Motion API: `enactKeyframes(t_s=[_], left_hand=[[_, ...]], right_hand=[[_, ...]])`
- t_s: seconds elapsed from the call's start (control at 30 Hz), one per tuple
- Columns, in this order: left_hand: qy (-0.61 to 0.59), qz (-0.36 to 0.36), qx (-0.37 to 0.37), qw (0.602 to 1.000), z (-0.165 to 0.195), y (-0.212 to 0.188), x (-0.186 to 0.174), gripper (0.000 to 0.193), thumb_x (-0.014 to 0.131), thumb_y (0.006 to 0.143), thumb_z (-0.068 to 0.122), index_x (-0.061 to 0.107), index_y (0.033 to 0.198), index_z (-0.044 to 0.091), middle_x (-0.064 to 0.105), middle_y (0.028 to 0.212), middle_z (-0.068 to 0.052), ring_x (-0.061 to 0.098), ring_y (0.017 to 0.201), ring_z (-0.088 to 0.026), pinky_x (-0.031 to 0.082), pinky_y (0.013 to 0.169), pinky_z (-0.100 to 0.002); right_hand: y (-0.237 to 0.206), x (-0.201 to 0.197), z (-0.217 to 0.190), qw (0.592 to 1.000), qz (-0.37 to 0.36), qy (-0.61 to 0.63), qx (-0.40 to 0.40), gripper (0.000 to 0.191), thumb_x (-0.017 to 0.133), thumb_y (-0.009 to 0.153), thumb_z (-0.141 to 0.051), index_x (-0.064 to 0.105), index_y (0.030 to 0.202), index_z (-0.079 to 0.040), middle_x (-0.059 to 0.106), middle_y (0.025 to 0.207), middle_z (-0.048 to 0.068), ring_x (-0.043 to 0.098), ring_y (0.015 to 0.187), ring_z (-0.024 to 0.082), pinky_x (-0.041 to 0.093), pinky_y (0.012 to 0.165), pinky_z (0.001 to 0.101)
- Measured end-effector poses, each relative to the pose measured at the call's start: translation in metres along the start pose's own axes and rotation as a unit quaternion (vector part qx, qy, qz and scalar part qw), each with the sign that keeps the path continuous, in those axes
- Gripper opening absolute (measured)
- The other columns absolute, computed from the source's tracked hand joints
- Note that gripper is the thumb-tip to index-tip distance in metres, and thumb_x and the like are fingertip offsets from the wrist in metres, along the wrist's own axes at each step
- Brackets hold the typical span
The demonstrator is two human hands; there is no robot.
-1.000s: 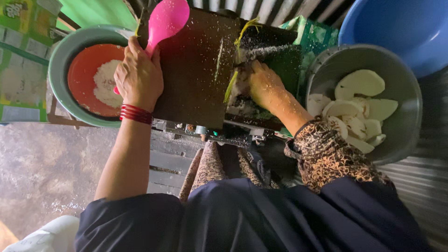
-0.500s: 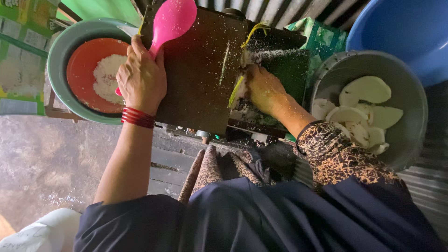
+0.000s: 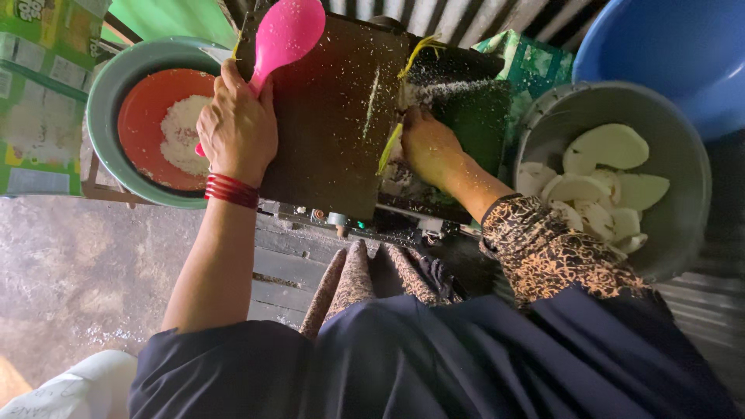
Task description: The person sits at a manual coconut grater, holding a pink scoop over a plate with one hand while pressing coconut halves against the rotating grater with the other, occasionally reaching into a bucket to grab more coconut pieces. Grated coconut accumulates on the plate below the blade.
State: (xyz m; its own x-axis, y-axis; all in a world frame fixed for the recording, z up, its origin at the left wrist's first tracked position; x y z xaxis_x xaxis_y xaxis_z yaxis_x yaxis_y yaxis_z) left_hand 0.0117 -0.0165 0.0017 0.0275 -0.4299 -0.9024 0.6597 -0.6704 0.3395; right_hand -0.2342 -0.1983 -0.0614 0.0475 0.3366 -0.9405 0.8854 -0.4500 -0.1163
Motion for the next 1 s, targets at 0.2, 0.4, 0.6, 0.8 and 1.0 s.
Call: enactKeyframes(t_s=[0.2,0.4,0.6,0.8,1.0], left_hand=[[-0.01,-0.004,-0.002,1.0,-0.003,0.002,0.001,0.052,0.065,0.108,0.042,0.05,0.135,0.0,0.07,0.112,-0.022,0.069,0.086,-0.044,0.053,0.073,-0.054],[-0.009,0.004,-0.002,1.0,-0.001,0.002,-0.001,0.053,0.066,0.106,0.041,0.05,0.134,-0.002,0.07,0.111,-0.022,0.07,0.085,-0.043,0.054,0.072,-0.053],[-0.019,0.002,-0.004,1.0,0.002,0.0,-0.003,0.051,0.065,0.108,0.039,0.05,0.134,-0.002,0.07,0.11,-0.02,0.07,0.085,-0.042,0.054,0.073,-0.053],[-0.007,0.005,0.001,1.0,0.005,-0.001,-0.005,0.051,0.064,0.109,0.04,0.05,0.133,-0.002,0.07,0.109,-0.021,0.07,0.086,-0.042,0.054,0.073,-0.052],[-0.002,0.01,0.003,1.0,0.003,-0.001,-0.004,0.052,0.063,0.109,0.042,0.049,0.134,-0.001,0.07,0.11,-0.021,0.07,0.086,-0.042,0.054,0.072,-0.053]], right_hand=[[0.002,0.002,0.013,0.999,0.037,-0.024,-0.018,0.035,0.067,0.079,-0.001,0.067,0.113,0.01,0.06,0.121,0.033,0.063,0.107,0.049,0.055,0.09,0.0504],[-0.002,-0.004,0.029,0.997,-0.017,-0.071,0.001,0.013,0.065,0.083,-0.006,0.074,0.089,0.003,0.07,0.103,0.025,0.07,0.094,0.044,0.058,0.083,0.0508],[-0.004,-0.001,0.024,0.997,0.02,-0.041,-0.055,0.021,0.071,0.083,-0.017,0.073,0.088,0.003,0.068,0.098,0.026,0.069,0.087,0.045,0.057,0.076,0.0522],[0.001,0.005,0.025,0.996,-0.023,-0.061,-0.059,0.022,0.072,0.082,-0.02,0.074,0.084,0.001,0.069,0.096,0.025,0.069,0.087,0.045,0.057,0.078,0.0531],[0.004,0.015,0.022,0.996,-0.033,-0.065,-0.055,0.022,0.073,0.084,-0.021,0.075,0.084,0.001,0.071,0.087,0.025,0.07,0.082,0.045,0.057,0.076,0.0532]])
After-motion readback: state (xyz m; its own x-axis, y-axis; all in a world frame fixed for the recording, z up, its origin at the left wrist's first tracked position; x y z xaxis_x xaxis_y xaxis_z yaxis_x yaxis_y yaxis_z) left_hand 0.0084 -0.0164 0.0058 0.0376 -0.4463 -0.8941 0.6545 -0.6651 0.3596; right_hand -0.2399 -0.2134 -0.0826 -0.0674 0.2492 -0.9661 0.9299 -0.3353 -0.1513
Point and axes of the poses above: each hand's wrist, its own y-axis towards the middle knuckle, its own x-axis out of the palm, z = x × y, the point moved 2 cm from there along y, towards the middle knuckle
